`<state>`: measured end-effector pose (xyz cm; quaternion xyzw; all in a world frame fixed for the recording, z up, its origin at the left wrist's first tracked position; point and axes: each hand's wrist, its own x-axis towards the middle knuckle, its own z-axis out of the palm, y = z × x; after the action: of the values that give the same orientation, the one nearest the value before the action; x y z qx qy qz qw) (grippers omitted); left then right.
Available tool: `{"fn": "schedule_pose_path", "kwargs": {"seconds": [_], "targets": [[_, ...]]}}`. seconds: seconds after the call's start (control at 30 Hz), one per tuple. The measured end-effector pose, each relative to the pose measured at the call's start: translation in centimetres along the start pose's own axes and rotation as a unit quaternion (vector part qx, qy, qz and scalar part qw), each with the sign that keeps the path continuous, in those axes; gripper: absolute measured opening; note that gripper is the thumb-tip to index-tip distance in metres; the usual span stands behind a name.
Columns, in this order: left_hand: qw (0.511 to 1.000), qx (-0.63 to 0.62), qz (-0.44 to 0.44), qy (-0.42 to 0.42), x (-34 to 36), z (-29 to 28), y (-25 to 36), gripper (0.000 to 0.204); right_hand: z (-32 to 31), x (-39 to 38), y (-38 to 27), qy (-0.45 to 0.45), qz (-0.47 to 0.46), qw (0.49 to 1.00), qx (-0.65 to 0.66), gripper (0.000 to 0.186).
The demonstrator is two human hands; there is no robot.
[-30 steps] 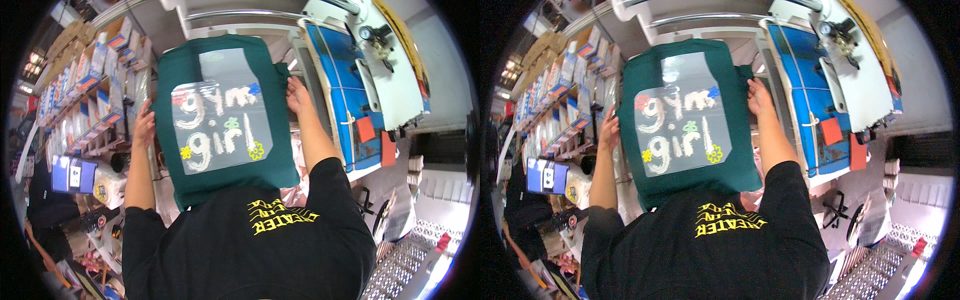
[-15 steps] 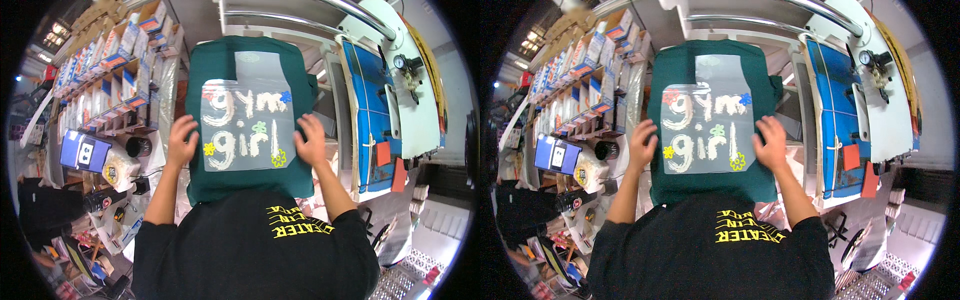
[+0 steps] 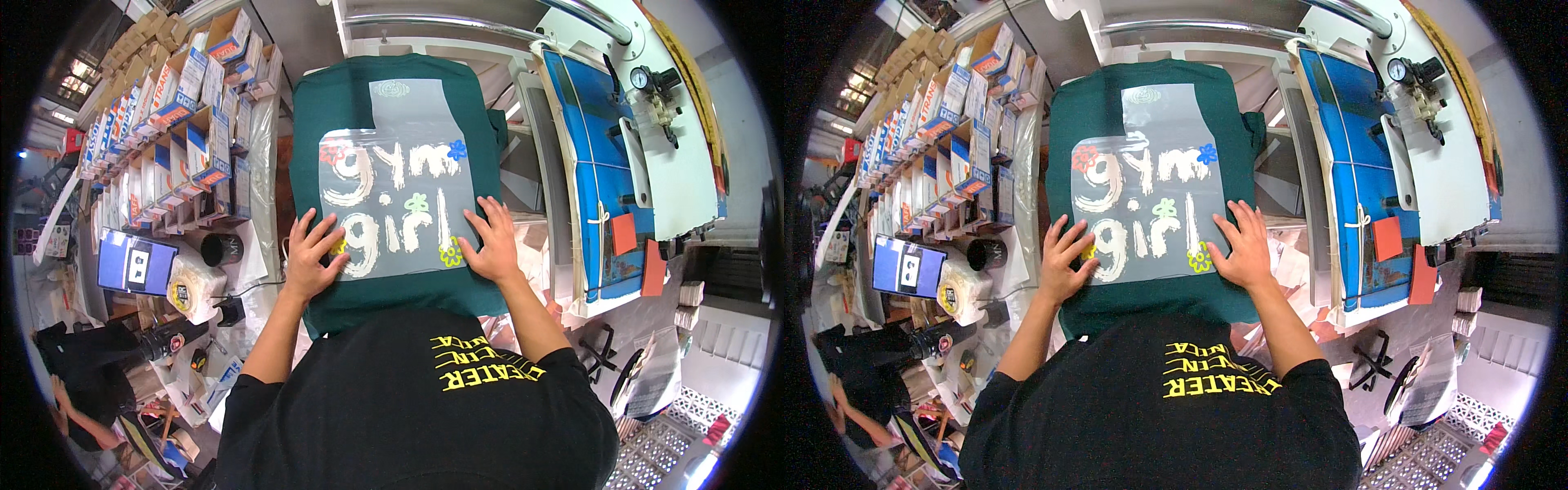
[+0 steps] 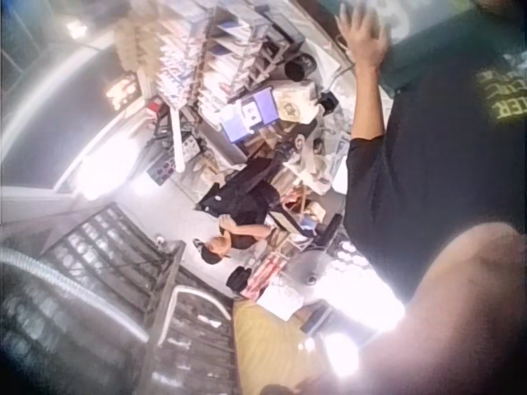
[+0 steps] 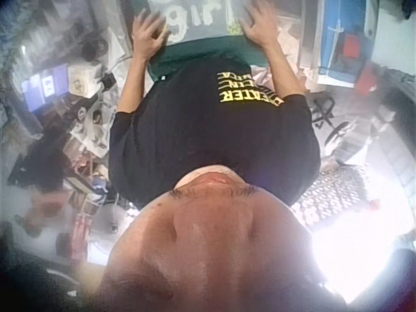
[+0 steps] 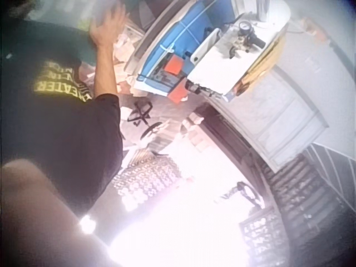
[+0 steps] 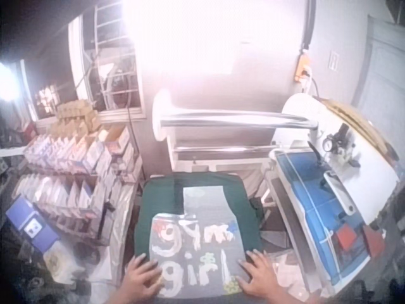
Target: The person positions shirts onto a heat press, cuts out printed designs using shears, and aligns the designs onto the shirts before operating the heat press machine.
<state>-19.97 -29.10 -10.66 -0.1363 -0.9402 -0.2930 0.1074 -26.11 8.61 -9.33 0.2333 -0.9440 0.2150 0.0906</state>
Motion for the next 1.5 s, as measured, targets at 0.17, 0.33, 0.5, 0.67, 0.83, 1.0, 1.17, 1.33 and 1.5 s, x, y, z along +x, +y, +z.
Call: {"fn": "schedule_pose_path", "kwargs": {"seconds": [0.17,0.33,0.5,0.67,0.83,1.0,1.17,1.33,1.5], "targets": [[1.0,0.006,0.006,0.003,-0.1,0.0,0.0,0.044,-0.1,0.0,-0.2,0.004,0.003,1.0,0.007,0.05],[1.0,0.023,-0.016,-0.004,1.2,-1.1,1.8,0.034,-0.2,0.4,0.0,0.003,0.026,1.0,0.017,0.042],[0.98,-0.065,-0.087,0.169,5.0,-0.3,-4.2,0.019,2.9,6.4,6.1,0.153,0.272,0.941,0.129,0.036],[0.665,-0.583,-0.466,0.015,7.2,0.7,-12.7,0.048,3.7,11.4,10.4,-0.004,0.488,0.542,0.684,0.048],[0.529,-0.762,-0.355,0.114,8.6,4.0,-17.9,0.045,3.8,14.2,13.6,0.044,0.443,0.513,0.734,0.04],[0.556,-0.739,-0.32,0.205,9.6,3.2,-20.8,0.028,2.1,15.3,13.5,0.122,0.465,0.504,0.718,0.031],[0.533,-0.735,-0.337,0.25,10.1,2.9,-21.2,0.022,1.9,14.9,15.3,0.162,0.451,0.507,0.717,0.028],[0.526,-0.75,-0.317,0.246,9.9,1.4,-19.0,0.024,1.3,15.3,13.6,0.157,0.458,0.509,0.712,0.027],[0.525,-0.779,-0.312,0.141,10.2,-0.3,-17.1,0.029,0.4,14.2,14.0,0.075,0.44,0.554,0.703,0.035]]}}
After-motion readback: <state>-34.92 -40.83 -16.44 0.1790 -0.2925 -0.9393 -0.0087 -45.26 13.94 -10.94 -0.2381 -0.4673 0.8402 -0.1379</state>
